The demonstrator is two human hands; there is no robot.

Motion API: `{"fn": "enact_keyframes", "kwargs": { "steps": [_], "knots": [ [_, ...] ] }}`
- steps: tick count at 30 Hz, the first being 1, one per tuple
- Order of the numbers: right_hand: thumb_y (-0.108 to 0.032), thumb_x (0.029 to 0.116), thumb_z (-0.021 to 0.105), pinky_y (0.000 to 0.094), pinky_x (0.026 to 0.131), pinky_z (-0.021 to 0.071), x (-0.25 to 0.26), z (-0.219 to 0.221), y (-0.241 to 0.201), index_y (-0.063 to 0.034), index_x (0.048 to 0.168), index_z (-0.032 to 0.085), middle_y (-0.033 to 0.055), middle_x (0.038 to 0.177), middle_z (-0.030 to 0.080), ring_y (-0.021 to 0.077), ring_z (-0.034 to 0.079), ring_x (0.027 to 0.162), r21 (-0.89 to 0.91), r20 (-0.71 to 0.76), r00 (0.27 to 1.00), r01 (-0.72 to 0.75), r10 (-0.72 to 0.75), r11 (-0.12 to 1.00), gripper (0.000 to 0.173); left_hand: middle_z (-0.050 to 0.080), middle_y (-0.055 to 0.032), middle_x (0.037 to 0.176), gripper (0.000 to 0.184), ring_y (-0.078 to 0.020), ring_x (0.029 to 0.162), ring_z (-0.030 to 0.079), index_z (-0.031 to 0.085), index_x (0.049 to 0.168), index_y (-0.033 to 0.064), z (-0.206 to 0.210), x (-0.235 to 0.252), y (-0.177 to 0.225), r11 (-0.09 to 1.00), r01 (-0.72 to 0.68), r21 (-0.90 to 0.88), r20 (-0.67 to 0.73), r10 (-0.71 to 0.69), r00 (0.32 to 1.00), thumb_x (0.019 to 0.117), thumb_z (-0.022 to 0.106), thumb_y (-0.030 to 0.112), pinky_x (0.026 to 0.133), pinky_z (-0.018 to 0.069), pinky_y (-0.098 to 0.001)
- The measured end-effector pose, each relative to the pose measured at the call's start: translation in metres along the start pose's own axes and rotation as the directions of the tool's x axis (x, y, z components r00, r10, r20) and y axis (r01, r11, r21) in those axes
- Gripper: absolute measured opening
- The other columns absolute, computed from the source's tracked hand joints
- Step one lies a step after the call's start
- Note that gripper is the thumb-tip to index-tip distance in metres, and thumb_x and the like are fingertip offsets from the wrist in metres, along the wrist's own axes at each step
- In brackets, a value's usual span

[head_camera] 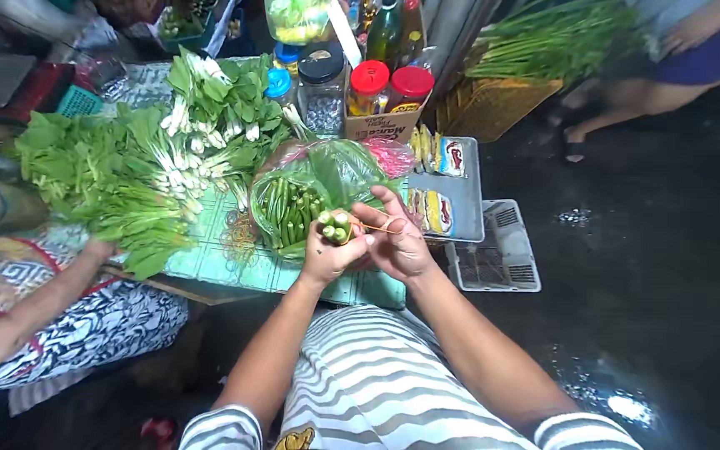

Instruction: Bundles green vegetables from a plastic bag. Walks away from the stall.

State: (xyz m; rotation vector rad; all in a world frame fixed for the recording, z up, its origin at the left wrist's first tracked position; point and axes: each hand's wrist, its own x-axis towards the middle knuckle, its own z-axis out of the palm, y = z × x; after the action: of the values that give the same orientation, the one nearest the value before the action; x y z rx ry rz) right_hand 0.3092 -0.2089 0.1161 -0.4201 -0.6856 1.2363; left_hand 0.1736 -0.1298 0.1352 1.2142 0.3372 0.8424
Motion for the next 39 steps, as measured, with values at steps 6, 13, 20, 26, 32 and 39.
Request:
{"fn": "enact_keyframes", "kwargs": {
  "steps": [6, 13, 20, 26, 32, 39],
  "knots": [
    [-0.037, 0.0741, 0.088, 0.0457, 0.098, 0.0571, 0.027, 0.014, -0.038, -0.0061, 0.154, 0.025, 0.0112, 0.121, 0.070, 0.0282, 0.065, 0.115, -0.688, 0.204, 0.975, 0.206, -0.087, 0.696, 0.107, 0.072, 0.0056, 0.076, 0.023, -0.0059, 0.066, 0.068, 0.074, 0.088, 0.0154, -0.006, 0.011, 0.026, 0.626, 0.090, 0.775, -0.063, -0.066, 0.996, 0.0682, 0.084, 0.018, 0.059, 0.0601, -0.0346],
    [-0.023, 0.0753, 0.087, 0.0430, 0.093, 0.0594, 0.026, 0.021, -0.026, -0.0066, 0.144, 0.038, 0.0130, 0.116, 0.070, 0.0266, 0.068, 0.109, -0.670, 0.063, 0.987, 0.149, -0.145, 0.727, 0.086, 0.072, -0.0080, 0.088, 0.030, -0.0286, 0.080, 0.070, 0.072, 0.093, 0.0102, 0.011, 0.014, 0.042, 0.038, 0.093, 0.995, -0.090, -0.074, 0.993, 0.0745, 0.084, 0.031, 0.067, 0.0563, -0.0550],
    [-0.016, 0.0776, 0.074, 0.0408, 0.098, 0.0549, 0.015, 0.013, -0.019, -0.0114, 0.137, 0.048, 0.0082, 0.130, 0.056, 0.0212, 0.060, 0.116, -0.670, -0.072, 0.971, 0.122, -0.227, 0.733, 0.065, 0.072, -0.0072, 0.094, 0.065, -0.0247, 0.083, 0.071, 0.056, 0.132, 0.0191, -0.014, 0.022, 0.038, 0.338, 0.136, 0.931, -0.058, -0.230, 0.971, 0.0787, 0.085, 0.042, 0.069, 0.0592, -0.0523],
    [-0.046, 0.1033, 0.051, 0.0381, 0.091, 0.0568, 0.005, 0.008, -0.007, -0.0115, 0.143, 0.046, 0.0078, 0.129, 0.058, 0.0187, 0.063, 0.110, -0.746, -0.228, 0.955, -0.046, -0.190, 0.664, 0.053, 0.064, -0.0096, 0.086, 0.037, -0.0201, 0.067, 0.064, 0.045, 0.143, 0.0217, -0.023, 0.017, 0.010, 0.927, 0.347, 0.144, 0.100, -0.363, 0.926, 0.1104, 0.036, 0.037, 0.060, 0.0584, -0.0340],
    [-0.034, 0.0954, 0.072, 0.0415, 0.088, 0.0628, -0.006, 0.021, 0.016, -0.0182, 0.158, 0.028, 0.0093, 0.126, 0.066, 0.0164, 0.071, 0.103, -0.787, -0.341, 0.939, -0.306, 0.036, 0.535, 0.078, 0.063, -0.0081, 0.117, 0.028, -0.0197, 0.104, 0.066, 0.041, 0.137, 0.0175, -0.007, 0.010, -0.005, 0.956, 0.272, -0.108, -0.032, -0.277, 0.960, 0.1105, 0.032, 0.022, 0.087, 0.0580, -0.0413],
    [-0.016, 0.0999, 0.063, 0.0262, 0.061, 0.0521, -0.017, 0.012, -0.005, -0.0062, 0.131, 0.057, 0.0105, 0.101, 0.071, 0.0120, 0.062, 0.071, -0.434, -0.226, 0.933, -0.354, 0.280, 0.828, 0.034, 0.061, -0.0092, 0.130, 0.049, -0.0154, 0.098, 0.064, 0.052, 0.145, 0.0123, -0.049, 0.021, -0.001, 0.953, 0.301, 0.029, 0.316, -0.294, 0.902, 0.1021, 0.059, 0.035, 0.082, 0.0568, -0.0330]
  ]
}}
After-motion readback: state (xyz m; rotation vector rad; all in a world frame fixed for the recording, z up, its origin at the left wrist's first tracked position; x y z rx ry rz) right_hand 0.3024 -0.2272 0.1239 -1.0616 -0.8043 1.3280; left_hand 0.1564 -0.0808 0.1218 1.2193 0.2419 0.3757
